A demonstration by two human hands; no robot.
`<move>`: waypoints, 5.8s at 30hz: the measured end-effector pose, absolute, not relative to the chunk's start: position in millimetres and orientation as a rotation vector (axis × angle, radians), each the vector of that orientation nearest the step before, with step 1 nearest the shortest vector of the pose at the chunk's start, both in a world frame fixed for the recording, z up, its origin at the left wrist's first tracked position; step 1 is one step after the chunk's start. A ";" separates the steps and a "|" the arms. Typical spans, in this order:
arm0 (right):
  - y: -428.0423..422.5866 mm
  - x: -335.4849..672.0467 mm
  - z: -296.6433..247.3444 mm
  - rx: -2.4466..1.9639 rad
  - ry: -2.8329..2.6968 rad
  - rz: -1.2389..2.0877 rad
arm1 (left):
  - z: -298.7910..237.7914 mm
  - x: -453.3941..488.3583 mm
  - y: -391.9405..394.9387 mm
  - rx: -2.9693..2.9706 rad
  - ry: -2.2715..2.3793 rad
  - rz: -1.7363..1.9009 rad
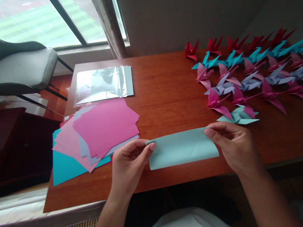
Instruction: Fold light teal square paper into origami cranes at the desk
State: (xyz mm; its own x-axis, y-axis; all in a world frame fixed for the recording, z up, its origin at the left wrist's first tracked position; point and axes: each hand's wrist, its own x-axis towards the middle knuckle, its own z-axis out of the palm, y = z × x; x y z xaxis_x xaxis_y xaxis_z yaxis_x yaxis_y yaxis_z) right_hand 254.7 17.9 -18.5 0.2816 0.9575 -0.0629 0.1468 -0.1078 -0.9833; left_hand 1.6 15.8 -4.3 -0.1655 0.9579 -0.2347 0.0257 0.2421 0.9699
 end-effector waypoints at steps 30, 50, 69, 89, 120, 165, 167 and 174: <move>85.1 244.3 -1.5 -1.745 -1.662 0.713 | -2.0 -16.8 84.3 1.962 1.580 0.725; 103.2 227.6 -17.3 -1.919 -2.042 0.285 | 5.2 5.0 91.3 2.490 1.858 0.039; 119.7 200.3 4.2 -1.952 -2.466 0.270 | -3.6 15.1 109.9 2.612 1.261 0.131; 67.9 181.4 -7.7 -1.812 -2.453 0.156 | -0.1 45.8 68.4 2.402 1.605 0.161; 81.4 188.5 -23.1 -1.791 -2.259 0.162 | -11.3 51.9 70.2 2.374 1.768 0.303; 25.4 216.8 -41.6 -1.417 -2.133 0.080 | -16.6 66.2 47.4 2.437 1.822 0.322; 20.5 211.8 -43.4 -1.369 -2.205 0.154 | -16.6 68.1 47.2 2.435 1.838 0.335; 13.3 213.0 -47.9 -1.402 -2.242 0.188 | -13.1 64.1 44.3 2.425 1.867 0.316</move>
